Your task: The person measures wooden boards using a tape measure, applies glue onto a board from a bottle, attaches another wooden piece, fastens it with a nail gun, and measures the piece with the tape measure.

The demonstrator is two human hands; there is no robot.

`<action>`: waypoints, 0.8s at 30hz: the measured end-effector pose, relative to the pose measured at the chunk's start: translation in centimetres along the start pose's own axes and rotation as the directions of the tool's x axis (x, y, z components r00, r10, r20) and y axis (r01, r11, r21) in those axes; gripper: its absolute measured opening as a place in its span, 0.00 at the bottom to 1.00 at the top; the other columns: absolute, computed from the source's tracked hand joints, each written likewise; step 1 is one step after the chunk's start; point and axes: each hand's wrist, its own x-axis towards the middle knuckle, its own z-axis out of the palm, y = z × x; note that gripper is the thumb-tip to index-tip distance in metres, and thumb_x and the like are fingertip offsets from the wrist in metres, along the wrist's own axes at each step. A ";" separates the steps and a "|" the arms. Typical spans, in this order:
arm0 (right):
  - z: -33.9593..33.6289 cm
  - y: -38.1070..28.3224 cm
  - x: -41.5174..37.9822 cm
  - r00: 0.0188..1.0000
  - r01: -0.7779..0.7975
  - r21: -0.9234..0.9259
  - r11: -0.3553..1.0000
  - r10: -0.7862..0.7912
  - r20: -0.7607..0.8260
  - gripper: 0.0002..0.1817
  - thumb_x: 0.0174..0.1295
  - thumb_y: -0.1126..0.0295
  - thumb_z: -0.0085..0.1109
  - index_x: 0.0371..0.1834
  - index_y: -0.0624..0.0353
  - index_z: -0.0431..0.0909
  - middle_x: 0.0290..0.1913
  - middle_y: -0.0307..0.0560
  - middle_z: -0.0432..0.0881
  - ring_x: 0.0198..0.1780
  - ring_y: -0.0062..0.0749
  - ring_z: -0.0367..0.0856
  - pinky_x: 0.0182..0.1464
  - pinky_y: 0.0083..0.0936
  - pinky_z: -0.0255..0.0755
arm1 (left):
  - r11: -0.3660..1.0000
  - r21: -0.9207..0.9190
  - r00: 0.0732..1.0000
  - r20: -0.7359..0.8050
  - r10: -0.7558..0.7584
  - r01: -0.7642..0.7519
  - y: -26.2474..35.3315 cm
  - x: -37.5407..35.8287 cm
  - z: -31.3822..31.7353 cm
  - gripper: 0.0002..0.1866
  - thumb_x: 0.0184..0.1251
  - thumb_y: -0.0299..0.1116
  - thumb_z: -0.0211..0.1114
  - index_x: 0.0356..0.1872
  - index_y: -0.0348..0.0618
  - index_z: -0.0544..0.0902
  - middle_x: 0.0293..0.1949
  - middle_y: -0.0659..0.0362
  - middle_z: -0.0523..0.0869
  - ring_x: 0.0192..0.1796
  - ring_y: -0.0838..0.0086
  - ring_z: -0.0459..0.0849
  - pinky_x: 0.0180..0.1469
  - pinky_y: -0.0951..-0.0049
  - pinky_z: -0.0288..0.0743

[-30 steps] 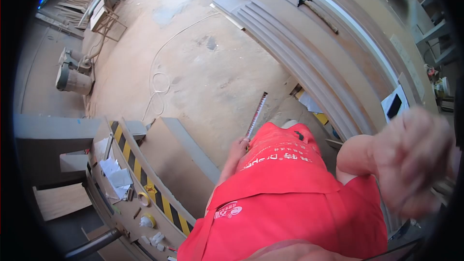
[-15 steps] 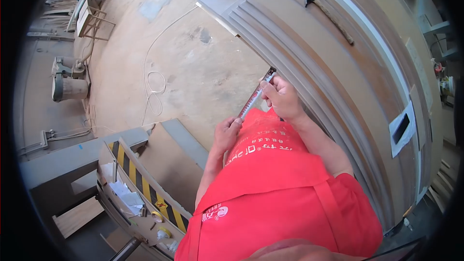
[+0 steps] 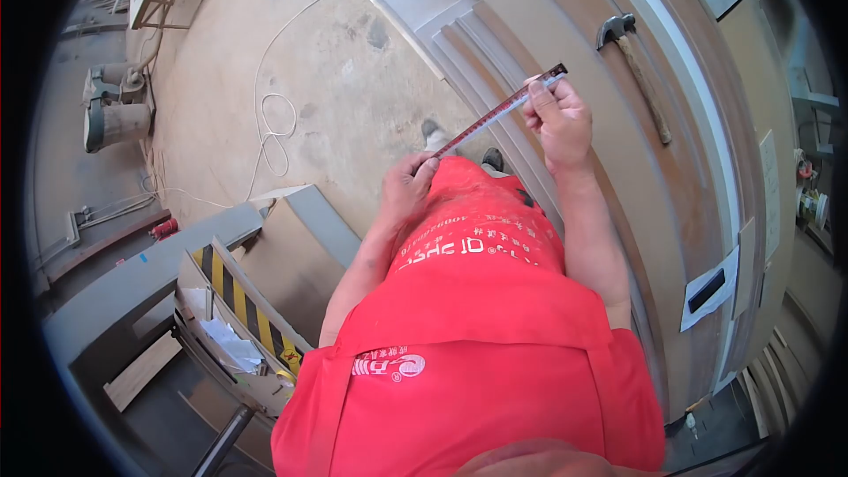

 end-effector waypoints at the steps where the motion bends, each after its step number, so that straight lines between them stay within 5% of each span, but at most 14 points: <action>1: -0.4 0.3 1.3 1.000 0.007 -0.015 1.000 -0.007 -0.009 0.11 0.82 0.65 0.66 0.48 0.63 0.87 0.34 0.35 0.86 0.33 0.13 0.79 0.36 0.17 0.73 | 1.000 0.007 0.999 0.028 -0.020 0.020 0.4 1.2 -0.5 0.12 0.87 0.38 0.68 0.54 0.40 0.92 0.30 0.71 0.81 0.32 0.86 0.74 0.34 0.77 0.70; 5: -0.8 2.5 5.8 0.990 0.110 -0.321 0.941 -0.133 -0.052 0.08 0.80 0.67 0.68 0.48 0.61 0.88 0.37 0.39 0.89 0.37 0.18 0.83 0.40 0.22 0.77 | 0.988 0.091 0.990 0.049 -0.129 0.125 1.0 7.2 -2.7 0.14 0.86 0.40 0.69 0.49 0.39 0.93 0.29 0.68 0.84 0.29 0.85 0.77 0.30 0.76 0.71; 10: 1.1 4.3 11.1 0.887 0.380 -0.738 0.558 -0.447 0.118 0.04 0.71 0.72 0.71 0.45 0.56 0.89 0.45 0.44 0.91 0.48 0.39 0.88 0.54 0.37 0.81 | 0.985 0.056 0.985 0.059 -0.164 0.161 2.0 14.8 -6.2 0.17 0.85 0.44 0.69 0.45 0.38 0.92 0.29 0.64 0.87 0.26 0.83 0.79 0.26 0.76 0.70; 17: 3.4 5.9 17.2 0.783 0.548 -0.806 0.224 -0.475 0.401 0.09 0.63 0.74 0.74 0.45 0.52 0.89 0.50 0.40 0.91 0.56 0.43 0.86 0.62 0.41 0.79 | 0.989 0.092 0.990 0.058 -0.126 0.120 6.7 21.6 -7.9 0.17 0.85 0.42 0.69 0.48 0.36 0.92 0.30 0.65 0.87 0.27 0.84 0.78 0.29 0.76 0.70; 24: 2.2 8.1 18.6 0.762 0.568 -0.801 0.187 -0.488 0.427 0.12 0.61 0.75 0.74 0.48 0.51 0.89 0.52 0.39 0.90 0.56 0.43 0.86 0.63 0.41 0.78 | 0.984 0.130 0.987 0.089 -0.135 0.123 6.4 23.2 -5.8 0.14 0.85 0.39 0.68 0.53 0.40 0.93 0.30 0.67 0.85 0.29 0.85 0.77 0.31 0.75 0.71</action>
